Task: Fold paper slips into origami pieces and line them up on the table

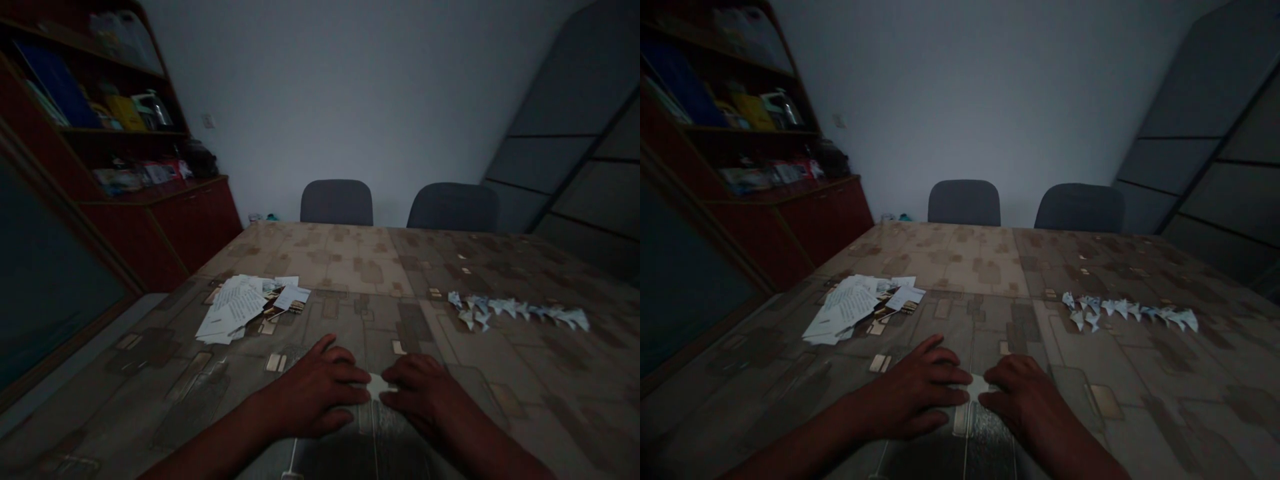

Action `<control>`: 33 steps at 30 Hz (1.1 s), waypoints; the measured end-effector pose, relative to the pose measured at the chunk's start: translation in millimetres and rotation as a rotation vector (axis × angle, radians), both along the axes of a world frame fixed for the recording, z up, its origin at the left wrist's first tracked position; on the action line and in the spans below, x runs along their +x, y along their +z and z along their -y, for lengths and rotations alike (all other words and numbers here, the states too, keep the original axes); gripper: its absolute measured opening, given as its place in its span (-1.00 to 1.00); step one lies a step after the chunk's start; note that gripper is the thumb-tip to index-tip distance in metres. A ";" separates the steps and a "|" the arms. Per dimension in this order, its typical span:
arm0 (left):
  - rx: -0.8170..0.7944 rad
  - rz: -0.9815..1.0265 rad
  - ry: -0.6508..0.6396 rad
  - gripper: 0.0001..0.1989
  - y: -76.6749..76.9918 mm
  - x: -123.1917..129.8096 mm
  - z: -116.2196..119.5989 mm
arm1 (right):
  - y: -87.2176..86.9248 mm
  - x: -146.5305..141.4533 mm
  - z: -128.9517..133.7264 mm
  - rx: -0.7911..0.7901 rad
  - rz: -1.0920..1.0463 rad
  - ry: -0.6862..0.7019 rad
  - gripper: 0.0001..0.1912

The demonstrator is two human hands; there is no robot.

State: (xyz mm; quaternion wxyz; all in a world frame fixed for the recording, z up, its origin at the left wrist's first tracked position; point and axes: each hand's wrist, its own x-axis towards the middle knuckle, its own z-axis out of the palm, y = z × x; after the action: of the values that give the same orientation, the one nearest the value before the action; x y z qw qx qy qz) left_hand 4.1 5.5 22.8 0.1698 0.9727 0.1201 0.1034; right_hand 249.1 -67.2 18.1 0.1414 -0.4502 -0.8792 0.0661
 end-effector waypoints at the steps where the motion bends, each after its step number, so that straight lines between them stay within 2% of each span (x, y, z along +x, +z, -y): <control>1: -0.001 0.000 -0.006 -0.63 0.5 -0.4 -0.4 | 1.7 1.1 0.2 0.007 0.010 0.017 -0.89; 7: 0.026 0.009 -0.006 -0.60 1.3 -0.8 -0.8 | 0.5 2.0 1.9 0.119 0.025 0.052 -0.95; 14: 0.030 0.022 0.011 -0.65 -2.1 1.0 1.0 | 5.8 0.8 2.0 0.031 -0.051 0.055 -0.89; 19: 0.022 0.005 -0.002 -0.64 -1.7 0.7 -0.2 | 5.6 -2.3 2.5 0.048 -0.057 0.062 -0.90; 27: 0.053 0.018 0.000 -0.64 -3.5 1.3 0.3 | 16.6 -2.2 3.2 -0.046 0.030 0.071 -0.81; 33: 0.023 0.008 -0.012 -0.61 -0.3 0.6 -0.4 | 13.4 -1.2 5.4 -0.054 0.002 0.039 -0.82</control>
State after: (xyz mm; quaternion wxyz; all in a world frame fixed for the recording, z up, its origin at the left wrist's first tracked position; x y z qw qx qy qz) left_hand 4.7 5.9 22.5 0.1595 0.9748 0.1123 0.1079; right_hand 247.9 -72.5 31.4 0.1268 -0.4369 -0.8857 0.0923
